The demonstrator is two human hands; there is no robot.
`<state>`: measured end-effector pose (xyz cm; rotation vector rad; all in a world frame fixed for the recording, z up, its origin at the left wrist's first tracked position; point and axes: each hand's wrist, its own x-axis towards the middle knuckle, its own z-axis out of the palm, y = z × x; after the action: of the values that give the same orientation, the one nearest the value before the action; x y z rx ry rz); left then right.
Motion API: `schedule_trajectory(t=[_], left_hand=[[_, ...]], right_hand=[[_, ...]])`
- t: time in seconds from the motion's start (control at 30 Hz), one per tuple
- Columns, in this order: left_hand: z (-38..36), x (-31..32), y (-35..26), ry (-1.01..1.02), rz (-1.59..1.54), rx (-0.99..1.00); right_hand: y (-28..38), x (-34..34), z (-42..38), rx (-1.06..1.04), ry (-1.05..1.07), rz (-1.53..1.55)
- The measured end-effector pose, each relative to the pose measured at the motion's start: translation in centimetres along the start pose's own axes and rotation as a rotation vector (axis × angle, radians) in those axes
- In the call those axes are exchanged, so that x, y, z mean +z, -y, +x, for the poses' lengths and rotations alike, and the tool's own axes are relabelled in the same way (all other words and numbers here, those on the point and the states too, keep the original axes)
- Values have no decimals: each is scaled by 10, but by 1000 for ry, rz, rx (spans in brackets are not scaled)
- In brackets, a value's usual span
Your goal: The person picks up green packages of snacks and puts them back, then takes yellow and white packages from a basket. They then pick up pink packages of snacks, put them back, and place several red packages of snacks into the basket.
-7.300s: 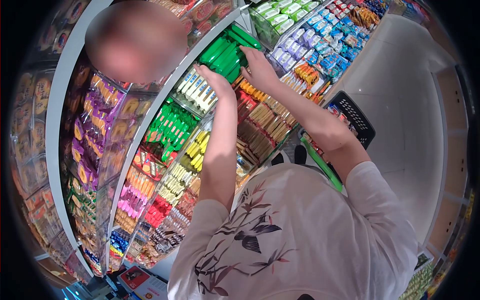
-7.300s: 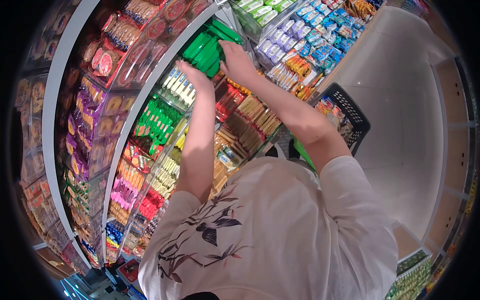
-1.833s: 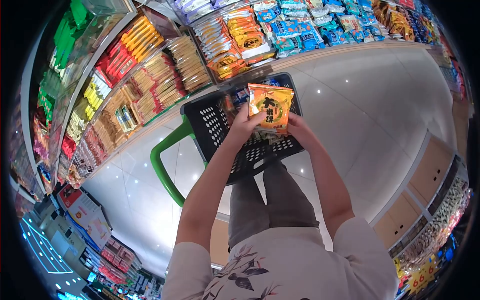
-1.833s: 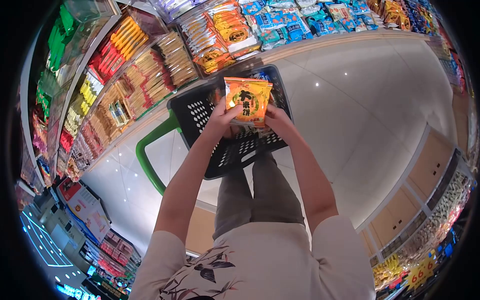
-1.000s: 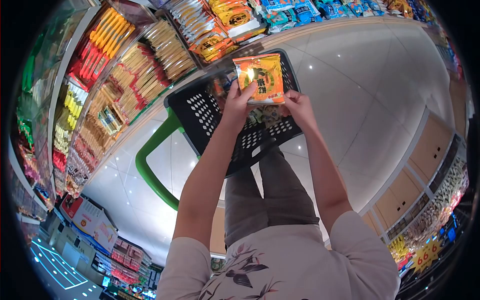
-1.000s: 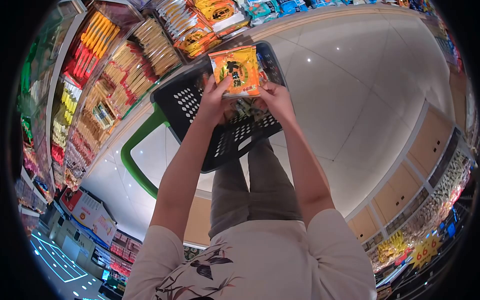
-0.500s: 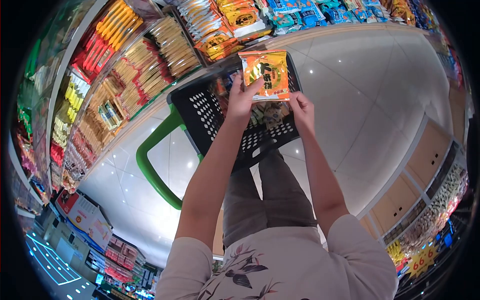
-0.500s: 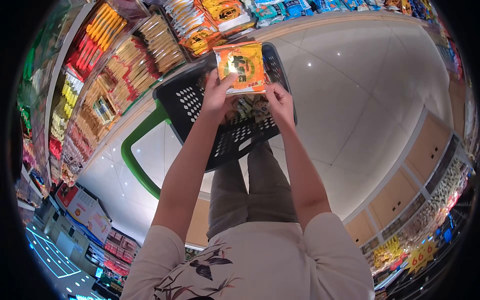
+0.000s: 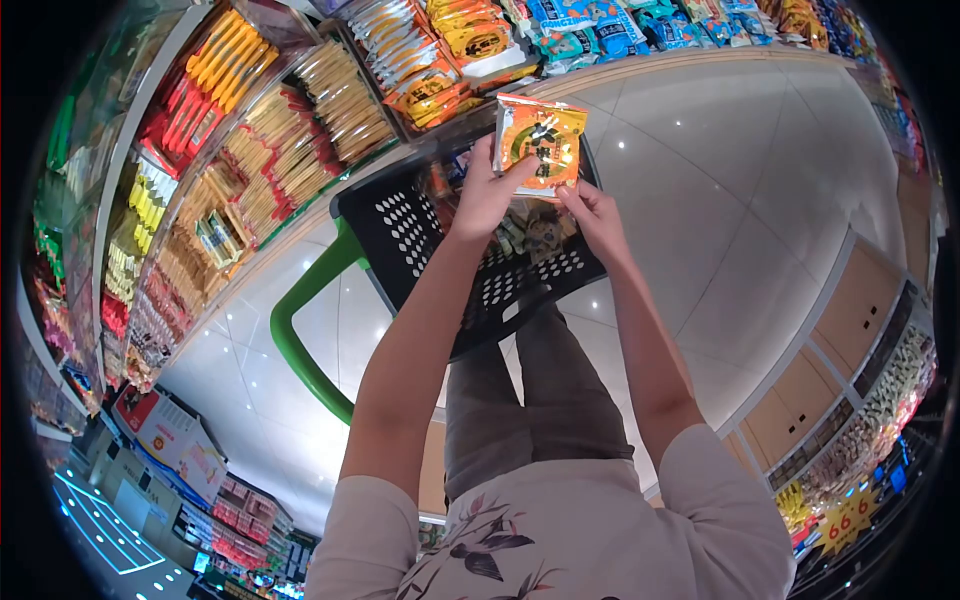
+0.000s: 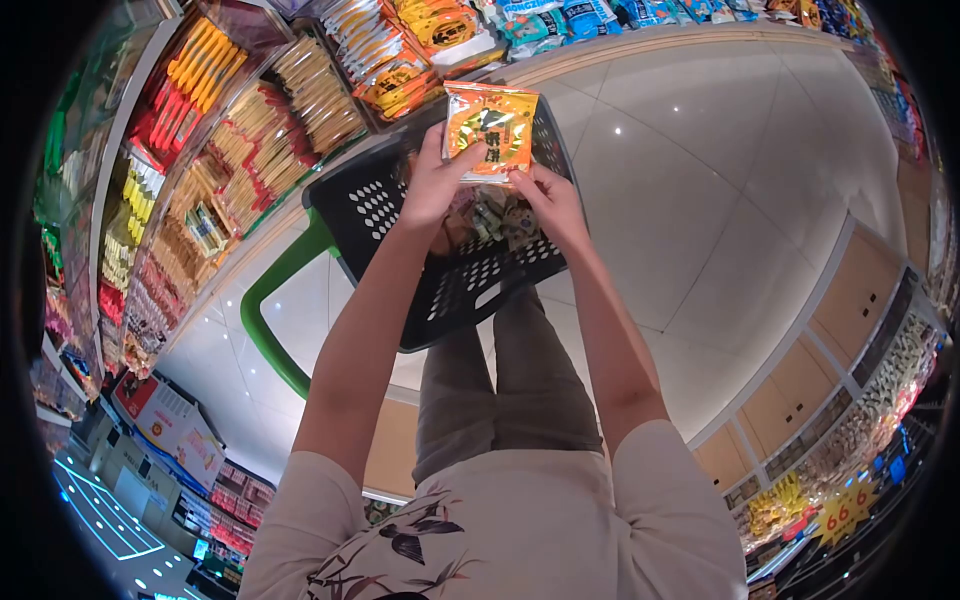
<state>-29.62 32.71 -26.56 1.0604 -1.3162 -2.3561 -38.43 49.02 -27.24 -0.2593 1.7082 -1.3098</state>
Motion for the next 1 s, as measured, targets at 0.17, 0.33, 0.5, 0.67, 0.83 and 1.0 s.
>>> schedule_trajectory(t=[0.17,0.33,0.5,0.67,0.83,1.0], left_hand=[[10,2,-2,73,53,-43],[17,10,-3,197,115,-37],[70,-6,-1,319,236,86],[133,-58,-38,-33,511,230],[147,-82,-44,-365,886,309],[159,-80,-3,-306,1058,453]], right_hand=[[-10,-3,8,-17,6,77],[1,-3,23,52,1,373],[16,-15,73,13,-11,203],[84,-8,155,-495,-203,-860],[85,12,241,-805,-118,-1510],[56,28,276,-750,52,-1663]])
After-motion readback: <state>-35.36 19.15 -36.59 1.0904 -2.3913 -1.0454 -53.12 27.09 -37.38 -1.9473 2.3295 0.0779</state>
